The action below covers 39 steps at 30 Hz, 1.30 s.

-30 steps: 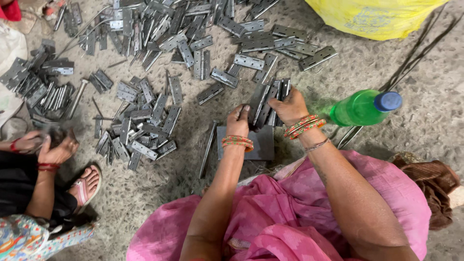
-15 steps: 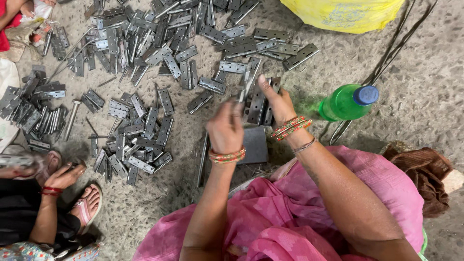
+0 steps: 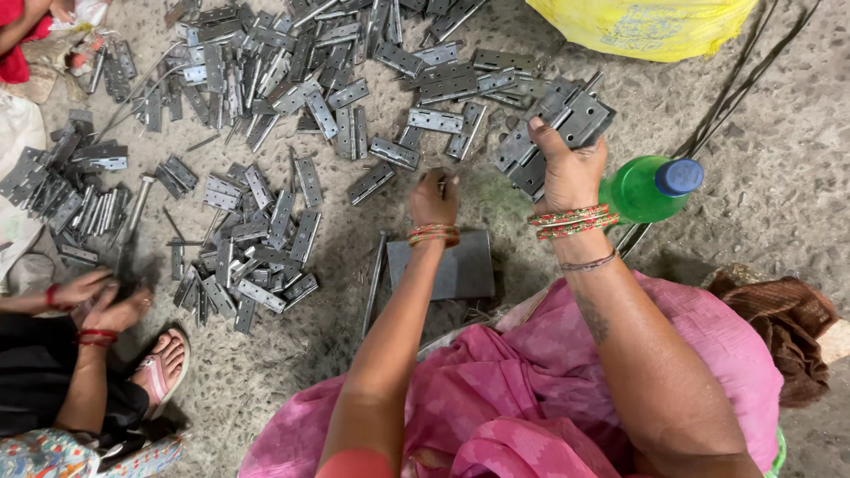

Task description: The person sits on the floor and assembles metal hinges by inserting pins into hinge leaves using a metal block and hammer. They repeatedly pick up hinge parts, align them, and strike the pins to secure them, then place the assembled hinges into a nearby bucket.

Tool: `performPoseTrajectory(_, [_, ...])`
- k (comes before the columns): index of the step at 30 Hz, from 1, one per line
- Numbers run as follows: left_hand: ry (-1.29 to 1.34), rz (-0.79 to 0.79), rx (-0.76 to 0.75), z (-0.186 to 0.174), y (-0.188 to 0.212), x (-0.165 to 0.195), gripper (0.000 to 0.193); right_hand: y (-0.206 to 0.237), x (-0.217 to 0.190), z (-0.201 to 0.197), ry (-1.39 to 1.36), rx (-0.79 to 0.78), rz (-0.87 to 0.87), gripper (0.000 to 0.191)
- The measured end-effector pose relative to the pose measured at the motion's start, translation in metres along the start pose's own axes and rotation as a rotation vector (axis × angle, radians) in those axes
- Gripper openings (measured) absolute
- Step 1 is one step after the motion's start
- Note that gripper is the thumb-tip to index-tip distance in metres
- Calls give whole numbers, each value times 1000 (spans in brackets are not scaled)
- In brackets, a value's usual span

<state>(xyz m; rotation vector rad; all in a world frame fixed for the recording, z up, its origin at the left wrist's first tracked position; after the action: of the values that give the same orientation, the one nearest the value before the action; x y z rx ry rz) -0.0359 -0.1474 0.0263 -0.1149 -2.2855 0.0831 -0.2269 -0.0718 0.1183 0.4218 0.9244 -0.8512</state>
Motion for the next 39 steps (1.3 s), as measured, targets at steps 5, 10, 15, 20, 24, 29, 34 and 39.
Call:
performPoseTrajectory(5, [-283,-72,-14,40,-28,13,37,3,3,2,90,103,-14,32])
performPoseTrajectory(10, [-481,-59,-17,54,-47,40,44,8,1,5,139,143,9,24])
performPoseTrajectory(15, [-505,-151,-163,35,-63,50,60,6,-3,6,120,134,-31,23])
performPoseTrajectory(20, [-426,-488,-482,16,-65,16,65,2,0,4,140,135,8,22])
performPoseTrajectory(24, [-287,-478,-515,18,-47,-19,59,4,7,0,108,102,70,20])
performPoseTrajectory(29, [263,-634,-368,8,-17,-16,39,4,18,-4,183,50,38,17])
performPoseTrajectory(34, [314,-293,17,-38,18,18,28,6,29,-9,42,58,93,18])
performPoseTrajectory(39, [-124,197,409,-52,74,-4,38,14,40,-14,127,67,89,20])
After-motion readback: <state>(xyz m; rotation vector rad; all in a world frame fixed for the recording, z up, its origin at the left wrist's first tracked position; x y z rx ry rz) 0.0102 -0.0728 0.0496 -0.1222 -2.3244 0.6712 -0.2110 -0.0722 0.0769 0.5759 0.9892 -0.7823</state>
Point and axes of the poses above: each hand's wrist, its own y-axis away from the middle knuckle, its own z-axis out of the palm, x = y × z, the point moved 1 cm from there along -y, towards the middle knuckle, and after that the axes turned 13 degrees about -z, right-handed, at the moved point
